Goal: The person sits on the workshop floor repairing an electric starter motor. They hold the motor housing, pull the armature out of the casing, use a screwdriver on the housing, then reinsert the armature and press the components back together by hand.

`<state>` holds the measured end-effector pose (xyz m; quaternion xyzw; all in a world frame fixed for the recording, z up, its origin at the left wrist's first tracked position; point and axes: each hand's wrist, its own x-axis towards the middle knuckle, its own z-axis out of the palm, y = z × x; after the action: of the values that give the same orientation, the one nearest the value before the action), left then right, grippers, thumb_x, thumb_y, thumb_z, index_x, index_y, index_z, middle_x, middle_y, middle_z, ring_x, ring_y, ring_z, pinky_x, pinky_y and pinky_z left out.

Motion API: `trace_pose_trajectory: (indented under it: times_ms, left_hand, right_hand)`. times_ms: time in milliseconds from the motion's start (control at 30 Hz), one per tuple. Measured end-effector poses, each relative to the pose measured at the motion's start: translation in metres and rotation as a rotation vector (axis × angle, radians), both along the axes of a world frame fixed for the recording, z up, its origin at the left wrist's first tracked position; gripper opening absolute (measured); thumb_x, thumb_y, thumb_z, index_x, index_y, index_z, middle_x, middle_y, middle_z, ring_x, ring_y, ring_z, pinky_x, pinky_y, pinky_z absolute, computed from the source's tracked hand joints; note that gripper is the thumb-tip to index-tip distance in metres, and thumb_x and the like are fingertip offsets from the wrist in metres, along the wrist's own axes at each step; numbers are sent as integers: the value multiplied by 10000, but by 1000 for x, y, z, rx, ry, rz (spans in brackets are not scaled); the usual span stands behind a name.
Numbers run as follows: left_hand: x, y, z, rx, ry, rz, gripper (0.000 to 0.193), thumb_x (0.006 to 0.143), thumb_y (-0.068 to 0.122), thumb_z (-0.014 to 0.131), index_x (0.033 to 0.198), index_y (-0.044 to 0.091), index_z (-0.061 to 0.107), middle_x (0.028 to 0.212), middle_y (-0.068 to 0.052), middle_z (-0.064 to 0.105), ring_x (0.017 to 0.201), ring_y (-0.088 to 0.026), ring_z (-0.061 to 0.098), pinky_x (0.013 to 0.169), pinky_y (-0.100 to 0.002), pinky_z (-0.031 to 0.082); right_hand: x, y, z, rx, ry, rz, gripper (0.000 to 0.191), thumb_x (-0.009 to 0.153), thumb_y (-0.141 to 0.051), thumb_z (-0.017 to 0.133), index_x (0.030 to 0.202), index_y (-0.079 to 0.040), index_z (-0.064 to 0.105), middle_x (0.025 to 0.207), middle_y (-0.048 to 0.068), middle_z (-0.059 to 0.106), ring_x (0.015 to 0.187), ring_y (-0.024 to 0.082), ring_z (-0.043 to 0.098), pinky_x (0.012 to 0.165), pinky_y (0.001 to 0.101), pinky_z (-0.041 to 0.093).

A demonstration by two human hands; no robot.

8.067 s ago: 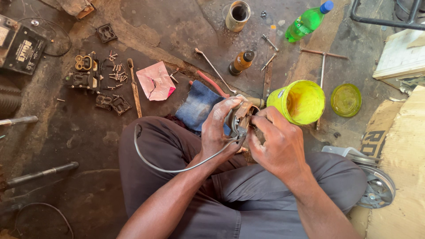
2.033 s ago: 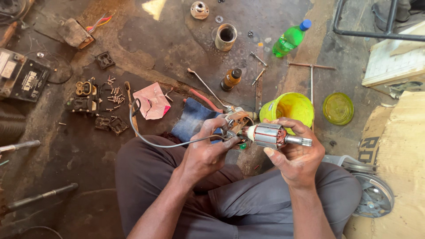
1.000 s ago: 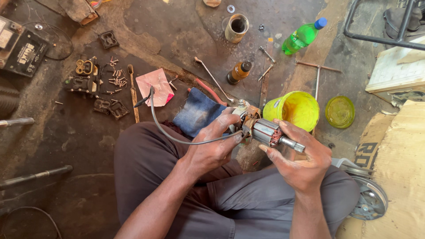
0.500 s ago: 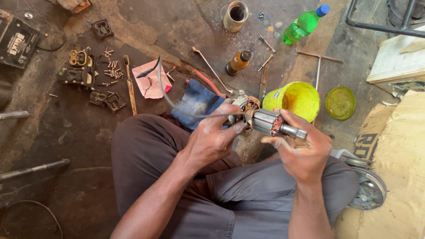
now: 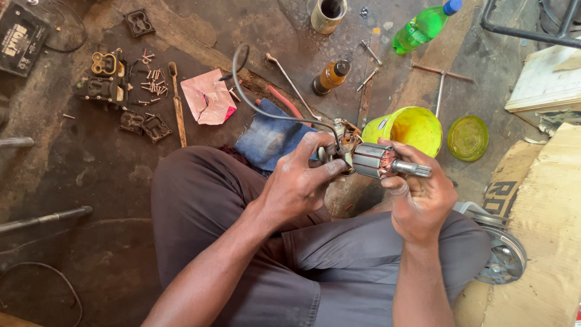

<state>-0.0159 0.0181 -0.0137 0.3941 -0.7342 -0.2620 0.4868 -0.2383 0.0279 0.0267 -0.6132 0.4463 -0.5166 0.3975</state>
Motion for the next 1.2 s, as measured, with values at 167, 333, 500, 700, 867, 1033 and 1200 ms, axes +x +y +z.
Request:
trace_pose_trajectory:
  times_ms: [167, 333, 500, 700, 867, 1033, 1200]
  left_hand:
    - [-2, 3, 2, 7, 34, 20, 396, 744, -40, 792, 1115, 80, 726, 1252, -151, 531, 954, -319, 702, 761, -407, 594]
    - [-9, 3, -1, 93, 175, 8, 300, 820, -6, 814, 1102, 65, 742, 1206, -134, 524, 984, -296, 724, 799, -396, 586]
    - [-15, 6, -6, 210, 265, -26, 303, 784, 1, 821, 1076, 47, 757, 1173, -146, 519, 1001, -291, 729, 847, -371, 583]
    - [-19, 5, -10, 213, 359, -42, 251, 824, 9, 821, 1067, 43, 768, 1183, -127, 517, 1012, -262, 711, 896, -356, 596]
    - [-19, 5, -11, 460, 472, -141, 205, 854, 39, 822, 1052, 15, 771, 1172, -106, 504, 938, -161, 673, 764, -265, 571]
    - [-17, 3, -10, 550, 515, -215, 206, 860, 23, 814, 1062, 21, 778, 1173, -105, 479, 962, -127, 620, 731, -241, 567]
    - [-14, 4, -6, 381, 444, -208, 215, 886, -2, 797, 1096, 34, 771, 1240, -130, 477, 1032, -209, 658, 895, -317, 564]
  right_hand:
    - [1, 2, -7, -70, 29, -55, 535, 1006, -208, 789, 1380, 112, 580, 1312, 193, 678, 1198, 248, 698, 1040, 332, 584]
    - [2, 0, -13, -65, 130, -167, 566, 1029, -275, 789, 1393, 128, 629, 1136, 110, 709, 981, 117, 664, 910, 232, 550]
    - [2, -3, -14, -106, 219, -199, 606, 1047, -369, 763, 1386, 118, 639, 1118, 89, 717, 1003, 95, 672, 915, 213, 550]
    - [6, -4, -6, -86, 269, -179, 617, 1023, -381, 749, 1367, 123, 655, 1087, 95, 726, 967, 105, 669, 902, 218, 545]
    - [5, -4, 5, -59, 207, -3, 635, 1021, -279, 779, 1425, 151, 544, 1333, 136, 643, 1194, 167, 631, 1073, 281, 527]
    - [1, -4, 11, -15, 161, 38, 599, 999, -177, 798, 1427, 156, 545, 1285, 147, 642, 1219, 181, 610, 1098, 294, 495]
    - [0, -2, 14, -22, 145, 38, 618, 962, -160, 798, 1432, 143, 536, 1332, 179, 664, 1217, 221, 662, 1144, 351, 521]
